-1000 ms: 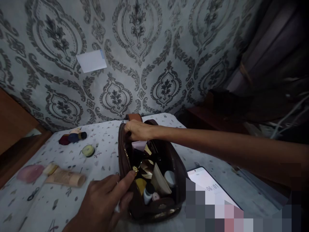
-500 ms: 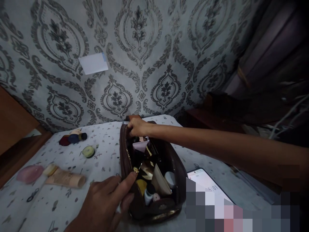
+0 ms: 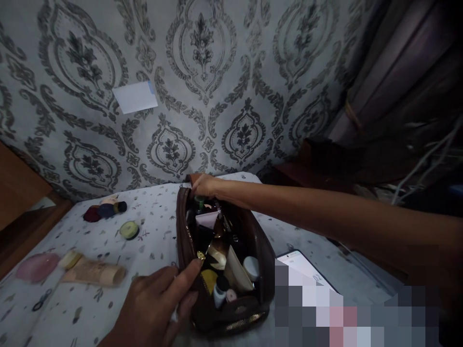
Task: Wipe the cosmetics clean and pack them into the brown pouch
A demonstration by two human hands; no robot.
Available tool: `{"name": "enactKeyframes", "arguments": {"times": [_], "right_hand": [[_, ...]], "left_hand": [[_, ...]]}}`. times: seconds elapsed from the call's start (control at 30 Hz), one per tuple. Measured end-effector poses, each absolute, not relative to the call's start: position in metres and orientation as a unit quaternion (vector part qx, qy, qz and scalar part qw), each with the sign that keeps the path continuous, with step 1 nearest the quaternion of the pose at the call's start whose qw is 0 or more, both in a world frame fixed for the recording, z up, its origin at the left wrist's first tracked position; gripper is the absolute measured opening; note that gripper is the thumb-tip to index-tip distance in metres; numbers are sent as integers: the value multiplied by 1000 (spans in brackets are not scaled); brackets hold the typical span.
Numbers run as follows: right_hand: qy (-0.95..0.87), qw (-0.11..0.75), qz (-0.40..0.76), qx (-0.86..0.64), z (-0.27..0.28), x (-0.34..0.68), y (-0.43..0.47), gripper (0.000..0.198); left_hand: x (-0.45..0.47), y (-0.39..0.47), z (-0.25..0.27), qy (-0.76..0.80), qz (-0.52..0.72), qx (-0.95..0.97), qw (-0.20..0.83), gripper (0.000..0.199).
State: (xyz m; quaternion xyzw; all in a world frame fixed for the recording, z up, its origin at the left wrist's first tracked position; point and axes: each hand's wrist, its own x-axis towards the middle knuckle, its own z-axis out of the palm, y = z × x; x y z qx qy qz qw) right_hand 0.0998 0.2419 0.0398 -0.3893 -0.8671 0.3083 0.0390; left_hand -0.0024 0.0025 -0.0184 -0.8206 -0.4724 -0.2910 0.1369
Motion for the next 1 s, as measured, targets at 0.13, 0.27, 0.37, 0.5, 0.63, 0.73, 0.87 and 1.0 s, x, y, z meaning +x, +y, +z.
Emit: {"name": "enactKeyframes", "arguments": {"times": [0.13, 0.27, 0.37, 0.5, 0.63, 0.73, 0.87, 1.0], "right_hand": [[-860, 52, 283, -422, 43, 99, 238, 12], [-873, 79, 256, -406, 55, 111, 227, 10], [-930, 112, 212, -277, 61, 129, 215, 13], [-989, 82, 120, -19, 65, 145, 208, 19], [-990, -37, 108, 85, 70, 138, 213, 21], [-986, -127, 90, 57, 73, 124, 212, 32], [-983, -181, 12, -14, 74, 109, 207, 21], [-987, -154, 39, -34, 70, 108, 217, 16]], "left_hand": [[-3, 3, -19, -474, -287, -820, 141, 35], [-2, 2, -15, -476, -280, -823, 134, 34], [0, 2, -9, -479, -264, -828, 125, 33], [1, 4, -5, -468, -270, -829, 144, 31], [0, 5, -7, -467, -274, -829, 138, 32], [-1, 4, -8, -467, -274, -831, 126, 31], [-1, 4, -5, -472, -273, -826, 141, 30], [-1, 3, -6, -476, -253, -832, 128, 32]]}}
